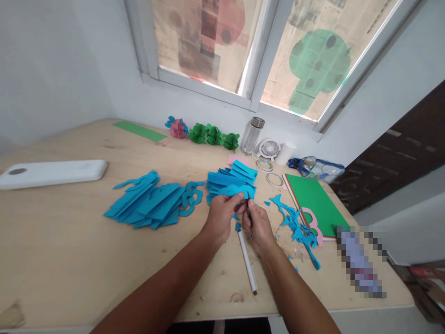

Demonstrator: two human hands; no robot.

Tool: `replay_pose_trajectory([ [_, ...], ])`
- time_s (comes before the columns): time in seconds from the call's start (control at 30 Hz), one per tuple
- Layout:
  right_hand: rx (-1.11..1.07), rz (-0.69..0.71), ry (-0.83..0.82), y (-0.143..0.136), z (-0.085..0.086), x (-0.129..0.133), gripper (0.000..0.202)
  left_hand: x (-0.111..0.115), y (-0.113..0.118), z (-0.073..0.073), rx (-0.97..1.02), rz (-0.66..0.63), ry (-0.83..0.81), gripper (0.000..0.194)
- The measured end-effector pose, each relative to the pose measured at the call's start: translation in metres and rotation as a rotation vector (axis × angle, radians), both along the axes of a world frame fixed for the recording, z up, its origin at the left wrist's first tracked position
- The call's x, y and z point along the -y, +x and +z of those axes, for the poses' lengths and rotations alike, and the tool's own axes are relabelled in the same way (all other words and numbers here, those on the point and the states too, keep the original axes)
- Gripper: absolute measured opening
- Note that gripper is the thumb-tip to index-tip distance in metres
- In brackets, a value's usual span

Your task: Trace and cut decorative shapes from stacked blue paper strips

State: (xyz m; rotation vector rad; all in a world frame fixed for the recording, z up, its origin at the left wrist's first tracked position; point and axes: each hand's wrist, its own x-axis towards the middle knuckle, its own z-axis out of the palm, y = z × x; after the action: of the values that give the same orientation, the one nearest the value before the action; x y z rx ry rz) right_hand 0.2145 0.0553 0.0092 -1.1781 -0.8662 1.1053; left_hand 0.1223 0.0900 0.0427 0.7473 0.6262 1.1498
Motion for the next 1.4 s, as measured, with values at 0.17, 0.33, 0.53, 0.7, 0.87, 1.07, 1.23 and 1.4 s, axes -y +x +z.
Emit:
replay_pose_trajectory([
  [0.17, 0.02, 0.006, -0.007, 0.0, 0.0018, 0.0007, 0.062, -0.0001, -0.0009, -0.0001, 0.018, -0.01, -0.007, 0.034],
  [0.33, 0.048, -0.001, -0.004, -0.0007, 0.004, 0.0018, 0.063, -0.0003, -0.0026, 0.0007, 0.009, 0.011, -0.017, 0.028],
  [0.53, 0.032, -0.007, -0.024, -0.001, 0.0042, 0.0025, 0.061, 0.0017, -0.003, 0.006, -0.033, 0.05, -0.005, 0.027],
  [0.7, 0.011, -0.004, -0.027, -0.001, 0.0032, 0.0016, 0.06, 0.0009, -0.0026, 0.0042, -0.073, 0.058, 0.009, 0.028],
  [0.87, 0.016, 0.015, -0.024, -0.0006, 0.0038, 0.0019, 0.059, -0.001, -0.0027, 0.001, -0.045, 0.056, -0.003, 0.026],
  [1.07, 0.025, 0.006, -0.05, -0.0028, 0.0048, 0.0021, 0.057, -0.0045, -0.0032, 0.0003, 0.009, 0.087, -0.045, 0.021],
  [1.23, -0.017, 0.013, -0.06, -0.0043, 0.0048, 0.0017, 0.058, -0.0052, -0.0033, -0.001, 0.009, 0.067, -0.032, 0.023],
  [1.4, -0.06, 0.019, -0.056, -0.004, 0.0055, 0.0023, 0.056, -0.004, -0.0026, -0.0018, -0.038, 0.072, 0.004, 0.027],
])
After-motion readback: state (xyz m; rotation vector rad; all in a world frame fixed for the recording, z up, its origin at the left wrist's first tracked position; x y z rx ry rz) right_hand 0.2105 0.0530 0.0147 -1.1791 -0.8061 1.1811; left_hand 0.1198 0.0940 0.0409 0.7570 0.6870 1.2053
